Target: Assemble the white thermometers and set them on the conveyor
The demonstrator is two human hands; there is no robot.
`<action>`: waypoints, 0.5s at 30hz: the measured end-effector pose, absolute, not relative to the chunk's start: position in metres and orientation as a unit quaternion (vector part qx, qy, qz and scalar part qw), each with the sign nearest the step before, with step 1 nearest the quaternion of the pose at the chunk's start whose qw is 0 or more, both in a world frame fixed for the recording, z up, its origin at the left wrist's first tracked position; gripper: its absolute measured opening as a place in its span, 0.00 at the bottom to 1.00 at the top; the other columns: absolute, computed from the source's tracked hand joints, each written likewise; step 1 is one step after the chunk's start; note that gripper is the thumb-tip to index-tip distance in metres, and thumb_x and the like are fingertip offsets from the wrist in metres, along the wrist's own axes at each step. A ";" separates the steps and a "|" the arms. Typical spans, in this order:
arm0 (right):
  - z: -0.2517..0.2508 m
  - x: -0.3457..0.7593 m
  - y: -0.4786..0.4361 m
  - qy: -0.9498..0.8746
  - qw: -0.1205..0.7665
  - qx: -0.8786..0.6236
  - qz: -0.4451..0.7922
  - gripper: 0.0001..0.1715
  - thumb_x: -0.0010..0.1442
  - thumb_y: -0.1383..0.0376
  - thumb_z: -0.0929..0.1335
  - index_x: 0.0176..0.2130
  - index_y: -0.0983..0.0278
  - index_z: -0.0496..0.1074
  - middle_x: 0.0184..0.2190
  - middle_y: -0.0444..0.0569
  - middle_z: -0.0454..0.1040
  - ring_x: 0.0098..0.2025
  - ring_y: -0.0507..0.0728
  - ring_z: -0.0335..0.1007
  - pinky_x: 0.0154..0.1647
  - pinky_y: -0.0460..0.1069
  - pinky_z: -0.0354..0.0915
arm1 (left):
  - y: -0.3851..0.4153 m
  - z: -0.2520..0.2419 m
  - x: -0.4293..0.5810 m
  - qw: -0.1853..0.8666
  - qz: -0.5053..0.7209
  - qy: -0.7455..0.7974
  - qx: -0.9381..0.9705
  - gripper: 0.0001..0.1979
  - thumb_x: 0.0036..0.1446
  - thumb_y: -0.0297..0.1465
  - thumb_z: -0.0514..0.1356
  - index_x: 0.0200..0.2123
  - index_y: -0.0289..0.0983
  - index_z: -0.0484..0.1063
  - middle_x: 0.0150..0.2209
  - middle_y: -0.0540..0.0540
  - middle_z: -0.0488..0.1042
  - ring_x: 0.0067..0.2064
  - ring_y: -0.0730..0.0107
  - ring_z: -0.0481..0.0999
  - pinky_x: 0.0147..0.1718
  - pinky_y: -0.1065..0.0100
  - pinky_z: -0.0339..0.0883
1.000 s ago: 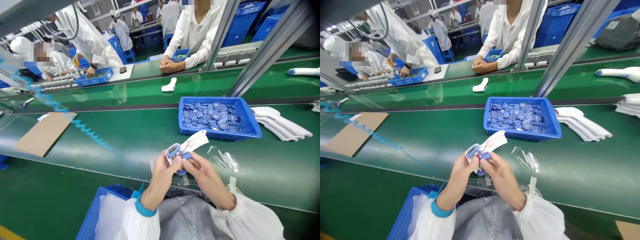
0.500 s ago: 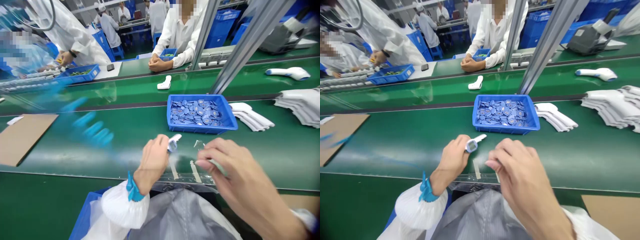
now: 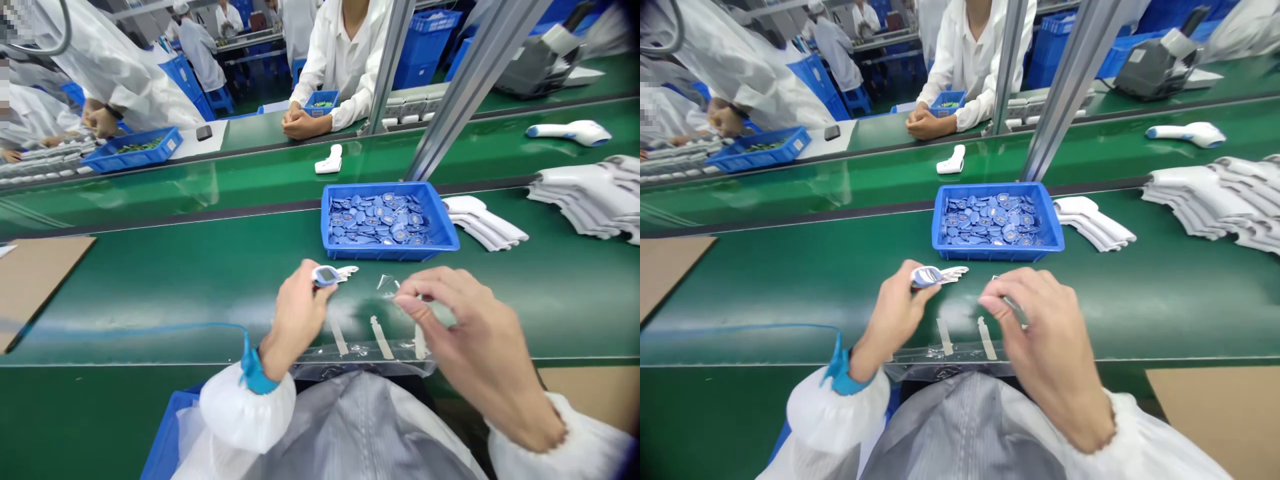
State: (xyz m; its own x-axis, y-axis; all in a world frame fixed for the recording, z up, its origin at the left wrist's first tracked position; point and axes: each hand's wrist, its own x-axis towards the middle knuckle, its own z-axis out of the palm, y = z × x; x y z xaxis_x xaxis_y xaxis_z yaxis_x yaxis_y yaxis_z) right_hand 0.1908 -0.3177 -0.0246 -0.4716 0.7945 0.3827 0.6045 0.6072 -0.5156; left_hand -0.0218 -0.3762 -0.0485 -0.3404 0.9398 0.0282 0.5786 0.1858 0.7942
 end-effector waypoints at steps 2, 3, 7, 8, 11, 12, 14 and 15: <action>-0.050 0.215 -0.307 -0.807 0.254 -0.492 0.208 0.22 0.67 0.46 0.64 0.35 0.59 0.76 0.32 0.45 0.77 0.31 0.55 0.69 0.33 0.51 0.59 | -0.374 -0.052 -0.031 0.329 0.442 0.722 0.417 0.09 0.58 0.35 0.65 0.40 0.40 0.69 0.31 0.47 0.77 0.31 0.65 0.74 0.31 0.67 0.62; -0.064 0.226 -0.301 -0.795 0.226 -0.522 0.212 0.26 0.65 0.43 0.64 0.35 0.59 0.76 0.29 0.45 0.76 0.28 0.55 0.67 0.30 0.50 0.58 | -0.375 -0.052 -0.036 0.376 0.473 0.705 0.371 0.12 0.58 0.37 0.65 0.41 0.39 0.69 0.29 0.47 0.77 0.29 0.66 0.73 0.28 0.68 0.61; -0.098 0.268 -0.277 -0.770 0.227 -0.579 0.142 0.32 0.58 0.36 0.66 0.40 0.61 0.76 0.29 0.46 0.74 0.28 0.55 0.65 0.30 0.50 0.59 | -0.381 -0.044 -0.046 0.506 0.502 0.642 0.282 0.22 0.57 0.44 0.67 0.47 0.36 0.72 0.32 0.45 0.78 0.29 0.70 0.73 0.25 0.72 0.59; -0.097 0.276 -0.266 -0.763 0.244 -0.586 0.121 0.32 0.58 0.38 0.67 0.42 0.61 0.76 0.31 0.47 0.74 0.28 0.54 0.65 0.31 0.51 0.61 | -0.383 -0.042 -0.047 0.521 0.497 0.635 0.282 0.23 0.57 0.45 0.67 0.48 0.35 0.73 0.34 0.44 0.78 0.31 0.70 0.73 0.26 0.73 0.60; -0.085 0.294 -0.216 -0.728 0.280 -0.625 0.035 0.30 0.61 0.42 0.66 0.47 0.62 0.76 0.42 0.56 0.75 0.35 0.57 0.65 0.41 0.56 0.63 | -0.386 -0.037 -0.042 0.546 0.482 0.616 0.301 0.23 0.58 0.45 0.67 0.48 0.33 0.74 0.36 0.43 0.79 0.34 0.70 0.74 0.29 0.73 0.62; -0.083 0.299 -0.194 -0.715 0.280 -0.640 0.011 0.31 0.61 0.42 0.65 0.48 0.62 0.75 0.47 0.61 0.73 0.40 0.61 0.65 0.43 0.59 0.61 | -0.385 -0.037 -0.038 0.552 0.479 0.607 0.312 0.22 0.59 0.44 0.66 0.47 0.33 0.74 0.35 0.44 0.78 0.34 0.70 0.74 0.30 0.73 0.62; -0.084 0.307 -0.149 -0.704 0.265 -0.659 -0.008 0.34 0.59 0.39 0.66 0.47 0.64 0.76 0.48 0.67 0.72 0.45 0.66 0.64 0.44 0.63 0.58 | -0.383 -0.039 -0.029 0.567 0.478 0.582 0.334 0.21 0.59 0.43 0.67 0.46 0.32 0.74 0.33 0.45 0.78 0.33 0.71 0.73 0.30 0.73 0.61; -0.087 0.311 -0.129 -0.710 0.251 -0.657 -0.009 0.35 0.57 0.38 0.66 0.44 0.64 0.77 0.45 0.68 0.72 0.45 0.67 0.64 0.43 0.64 0.57 | -0.381 -0.041 -0.025 0.576 0.478 0.568 0.341 0.20 0.59 0.42 0.67 0.46 0.32 0.74 0.33 0.45 0.77 0.32 0.72 0.73 0.30 0.73 0.60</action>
